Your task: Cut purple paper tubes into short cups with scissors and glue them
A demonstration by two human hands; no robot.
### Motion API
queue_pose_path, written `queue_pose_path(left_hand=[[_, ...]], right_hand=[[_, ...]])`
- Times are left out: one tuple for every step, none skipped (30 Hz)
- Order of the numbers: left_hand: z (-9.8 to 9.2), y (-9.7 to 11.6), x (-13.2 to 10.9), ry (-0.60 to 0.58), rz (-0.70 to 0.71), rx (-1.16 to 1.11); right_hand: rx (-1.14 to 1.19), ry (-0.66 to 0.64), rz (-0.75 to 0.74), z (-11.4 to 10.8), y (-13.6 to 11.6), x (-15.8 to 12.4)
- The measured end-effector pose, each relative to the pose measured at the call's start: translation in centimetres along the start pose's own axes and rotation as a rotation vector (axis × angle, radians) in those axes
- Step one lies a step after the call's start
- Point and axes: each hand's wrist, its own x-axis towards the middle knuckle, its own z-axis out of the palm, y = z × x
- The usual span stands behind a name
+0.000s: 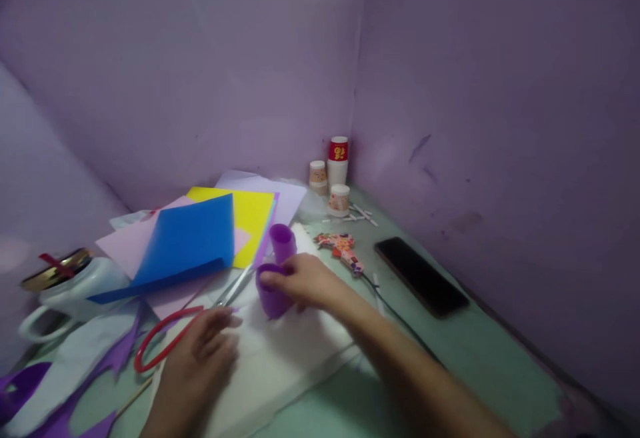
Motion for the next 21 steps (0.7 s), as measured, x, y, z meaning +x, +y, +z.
queue_pose_path(left_hand=[[0.2, 0.2, 0.3, -0.003, 0.02, 0.058], [0.4, 0.4, 0.6, -0.012, 0.035, 0.119], [0.6, 0.7, 0.9, -0.03, 0.043, 0.174], [0.9, 1.0, 1.2, -0.05, 0.043, 0.218], [1.2, 1.3, 1.5, -0.072, 0.039, 0.249], [1.6, 1.5, 1.8, -0.092, 0.036, 0.272], [1.9, 1.8, 2.1, -0.105, 0.034, 0.287], [2.3, 1.9, 2.3, -0.115, 0.036, 0.297], [2.7, 2.0, 2.6, -0.117, 0.039, 0.3], [3.2, 2.1, 2.8, -0.113, 0.047, 0.3], [3.6, 2.0, 3.0, -0.103, 0.06, 0.299], [4.0, 1.9, 3.1, -0.091, 0.07, 0.3], [4.4, 1.8, 3.3, -0.08, 0.071, 0.303], [4.8, 1.7, 3.4, -0.072, 0.065, 0.308], [5.1, 1.6, 3.5, -0.066, 0.059, 0.314], [5.4, 1.5, 3.6, -0.063, 0.054, 0.322], [5.6, 1.4, 3.6, -0.062, 0.051, 0.327], [5.7, 1.3, 3.6, -0.06, 0.053, 0.329], [5.7, 1.3, 3.6, -0.051, 0.061, 0.332], [5.7, 1.2, 3.5, -0.041, 0.066, 0.338], [5.5, 1.1, 3.4, -0.03, 0.067, 0.34]], right_hand=[[0.014, -0.006, -0.003, -0.5, 0.3, 0.0], [0.023, 0.001, -0.011, -1.2, 0.8, 0.1], [0.027, 0.022, -0.024, -2.0, 1.4, 0.3], [0.026, 0.052, -0.043, -2.8, 2.0, 0.8], [0.023, 0.085, -0.07, -3.6, 2.6, 1.5], [0.024, 0.123, -0.105, -4.3, 3.2, 2.3], [0.032, 0.148, -0.148, -4.8, 3.7, 3.3], [0.047, 0.148, -0.199, -5.1, 4.2, 4.3], [0.064, 0.125, -0.248, -5.2, 4.5, 5.4], [0.081, 0.094, -0.293, -5.1, 4.8, 6.3], [0.097, 0.063, -0.331, -4.9, 5.0, 7.2], [0.109, 0.035, -0.361, -4.5, 5.0, 7.9], [0.12, 0.015, -0.387, -4.2, 5.1, 8.5], [0.129, -0.001, -0.408, -3.8, 5.1, 8.9], [0.136, -0.015, -0.424, -3.5, 5.1, 9.1], [0.141, -0.023, -0.433, -3.3, 5.2, 9.1], [0.144, -0.025, -0.434, -3.1, 5.3, 8.9], [0.145, -0.018, -0.43, -3.0, 5.5, 8.5], [0.144, -0.002, -0.421, -3.0, 5.7, 7.8], [0.142, 0.019, -0.412, -2.9, 6.0, 6.9], [0.138, 0.042, -0.403, -2.8, 6.2, 5.9]])
